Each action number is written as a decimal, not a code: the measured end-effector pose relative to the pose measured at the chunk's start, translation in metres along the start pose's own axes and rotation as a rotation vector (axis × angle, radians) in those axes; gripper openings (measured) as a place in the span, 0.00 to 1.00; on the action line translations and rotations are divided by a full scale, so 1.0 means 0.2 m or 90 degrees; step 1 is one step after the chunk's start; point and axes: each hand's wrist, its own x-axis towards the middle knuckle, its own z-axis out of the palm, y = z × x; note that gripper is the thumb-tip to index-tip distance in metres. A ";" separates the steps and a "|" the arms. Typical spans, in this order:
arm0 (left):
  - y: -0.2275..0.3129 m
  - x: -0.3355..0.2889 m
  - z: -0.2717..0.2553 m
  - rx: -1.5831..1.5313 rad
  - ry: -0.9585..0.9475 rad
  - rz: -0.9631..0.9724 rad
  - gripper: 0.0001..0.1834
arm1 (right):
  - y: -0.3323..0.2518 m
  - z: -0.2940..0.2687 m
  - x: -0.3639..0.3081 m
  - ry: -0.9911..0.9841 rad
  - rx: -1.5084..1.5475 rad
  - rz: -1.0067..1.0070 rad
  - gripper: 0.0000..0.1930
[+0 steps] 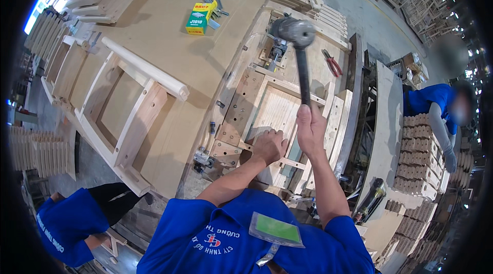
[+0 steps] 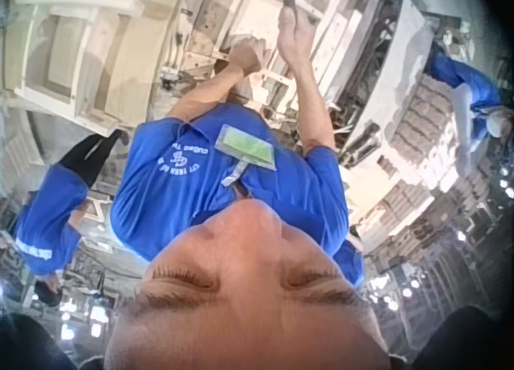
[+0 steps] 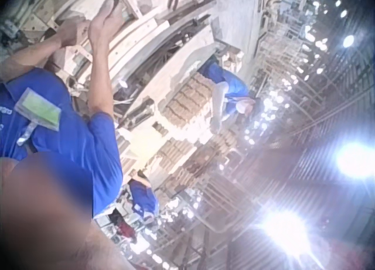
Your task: The person assembles wooden chair frames by aligning wooden pieces on a jig and fastening them with a pneumatic nail gun. The person repeatedly picks up components, positions them, and uses the nail gun to secure joints before moving the assembled frame aside.
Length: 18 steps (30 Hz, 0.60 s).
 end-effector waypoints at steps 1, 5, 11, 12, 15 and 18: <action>0.01 0.00 -0.02 -0.003 -0.019 -0.008 0.22 | 0.00 0.00 0.00 0.031 0.000 -0.035 0.24; 0.07 0.01 -0.01 0.038 0.009 -0.008 0.17 | 0.24 0.03 -0.10 0.051 -0.124 -0.017 0.22; 0.07 0.02 0.00 0.074 -0.028 -0.007 0.19 | 0.21 -0.03 -0.11 0.022 -0.035 0.168 0.29; 0.04 0.01 0.01 0.071 -0.006 -0.001 0.19 | 0.13 -0.07 -0.10 0.019 0.089 0.193 0.26; 0.00 0.02 0.02 0.046 0.028 0.014 0.20 | -0.06 -0.22 -0.18 0.092 0.087 0.146 0.20; 0.09 0.01 0.00 0.057 -0.003 -0.040 0.19 | 0.07 -0.45 -0.33 0.241 -0.057 0.100 0.20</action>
